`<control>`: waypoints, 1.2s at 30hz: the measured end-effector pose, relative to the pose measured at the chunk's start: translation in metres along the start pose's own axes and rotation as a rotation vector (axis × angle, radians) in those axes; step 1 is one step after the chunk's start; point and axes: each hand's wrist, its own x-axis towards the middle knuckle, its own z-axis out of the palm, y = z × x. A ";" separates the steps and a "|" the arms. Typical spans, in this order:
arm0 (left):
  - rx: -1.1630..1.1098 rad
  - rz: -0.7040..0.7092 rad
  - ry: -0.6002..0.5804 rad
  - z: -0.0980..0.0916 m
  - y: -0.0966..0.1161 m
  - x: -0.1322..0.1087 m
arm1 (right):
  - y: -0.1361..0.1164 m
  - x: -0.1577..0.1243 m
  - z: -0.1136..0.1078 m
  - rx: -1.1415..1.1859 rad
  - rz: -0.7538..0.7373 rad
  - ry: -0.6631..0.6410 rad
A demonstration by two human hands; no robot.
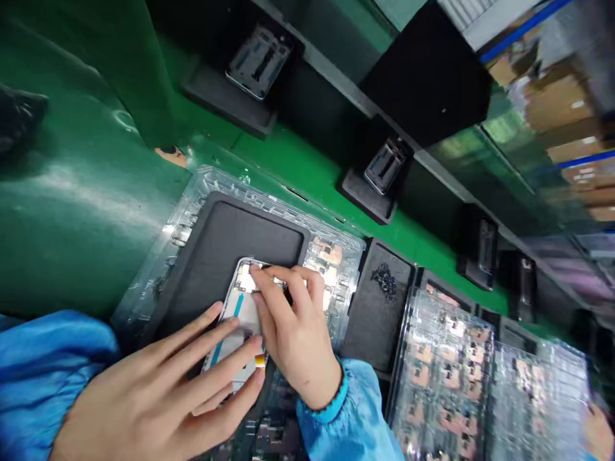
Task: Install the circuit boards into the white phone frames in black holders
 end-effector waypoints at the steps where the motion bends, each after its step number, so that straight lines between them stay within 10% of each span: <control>1: 0.000 0.000 0.000 0.000 0.000 0.001 | -0.001 0.000 0.000 -0.004 0.001 0.008; 28: 0.100 -0.033 -0.044 -0.005 -0.010 0.007 | -0.001 0.000 -0.023 -0.029 -0.074 -0.182; 36: 0.396 -0.461 -0.283 -0.040 -0.032 -0.010 | 0.007 -0.068 -0.058 0.096 0.433 0.063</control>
